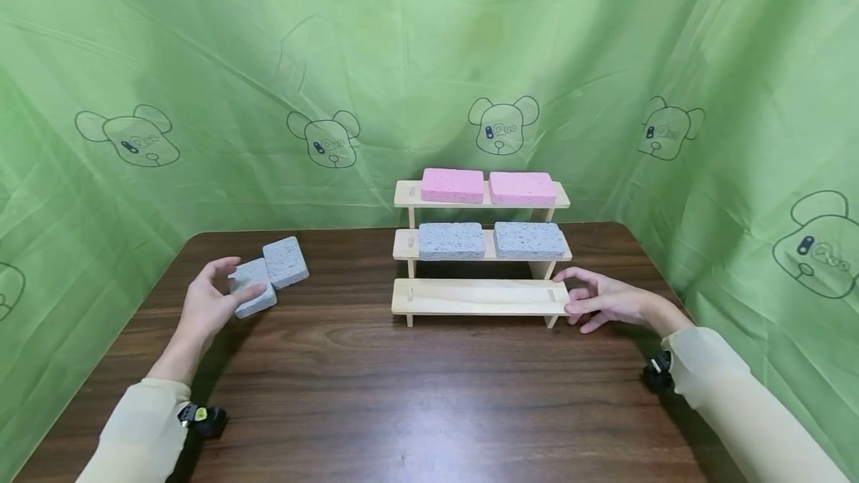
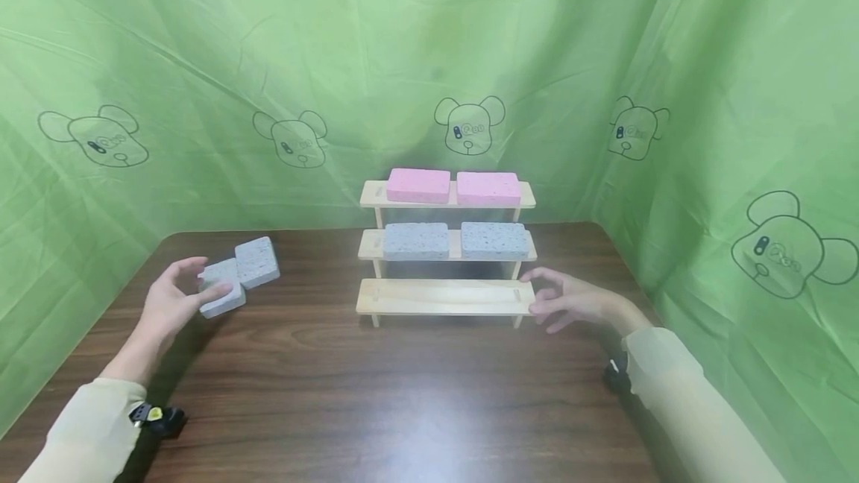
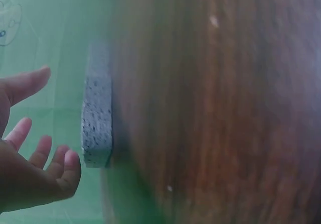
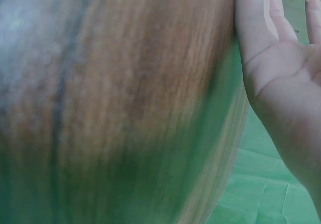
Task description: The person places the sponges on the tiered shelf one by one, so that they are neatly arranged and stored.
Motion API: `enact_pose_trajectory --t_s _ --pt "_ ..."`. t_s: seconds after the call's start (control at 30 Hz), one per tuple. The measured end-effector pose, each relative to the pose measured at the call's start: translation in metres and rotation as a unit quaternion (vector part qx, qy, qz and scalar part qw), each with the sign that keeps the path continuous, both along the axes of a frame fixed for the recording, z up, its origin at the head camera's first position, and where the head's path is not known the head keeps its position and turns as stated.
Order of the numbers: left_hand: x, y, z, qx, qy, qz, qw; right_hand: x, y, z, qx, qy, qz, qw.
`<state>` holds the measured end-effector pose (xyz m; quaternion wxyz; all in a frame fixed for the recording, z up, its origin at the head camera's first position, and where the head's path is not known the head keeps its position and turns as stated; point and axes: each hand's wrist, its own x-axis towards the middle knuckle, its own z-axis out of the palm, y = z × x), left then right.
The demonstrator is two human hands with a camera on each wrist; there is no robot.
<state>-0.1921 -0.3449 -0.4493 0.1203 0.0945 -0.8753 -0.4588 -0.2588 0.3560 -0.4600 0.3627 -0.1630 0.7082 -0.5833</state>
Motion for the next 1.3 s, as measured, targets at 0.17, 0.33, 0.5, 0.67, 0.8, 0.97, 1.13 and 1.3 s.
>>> enact_pose_trajectory --t_s 0.17,0.33,0.5,0.67,0.8,0.97,1.13,1.3 --pt "-0.002 -0.004 -0.007 -0.020 -0.014 0.007 0.9997 0.001 0.000 -0.002 -0.003 -0.003 0.001 1.000" --pt "-0.004 -0.012 -0.013 -0.028 -0.016 0.006 0.9995 0.001 0.000 -0.003 -0.003 -0.004 0.000 1.000" --pt "-0.007 -0.017 -0.017 -0.018 -0.027 0.006 0.9994 0.001 0.001 -0.002 -0.001 -0.002 0.000 1.000" --pt "-0.007 -0.022 -0.017 0.000 -0.045 0.005 0.9990 0.000 0.001 -0.003 -0.002 -0.007 0.000 1.000" --pt "-0.005 -0.026 -0.016 0.008 -0.055 0.001 0.9985 0.000 0.000 -0.003 -0.001 -0.008 -0.001 1.000" --pt "-0.004 -0.031 -0.012 0.010 -0.052 0.011 0.9985 0.000 0.000 -0.002 -0.002 -0.005 -0.003 1.000" --pt "-0.004 -0.034 -0.009 -0.017 -0.067 0.017 0.9975 0.001 0.001 -0.002 -0.001 -0.007 0.001 1.000" --pt "-0.004 -0.033 -0.014 -0.050 -0.074 -0.015 0.9959 -0.001 0.000 -0.001 0.001 -0.003 0.001 1.000"
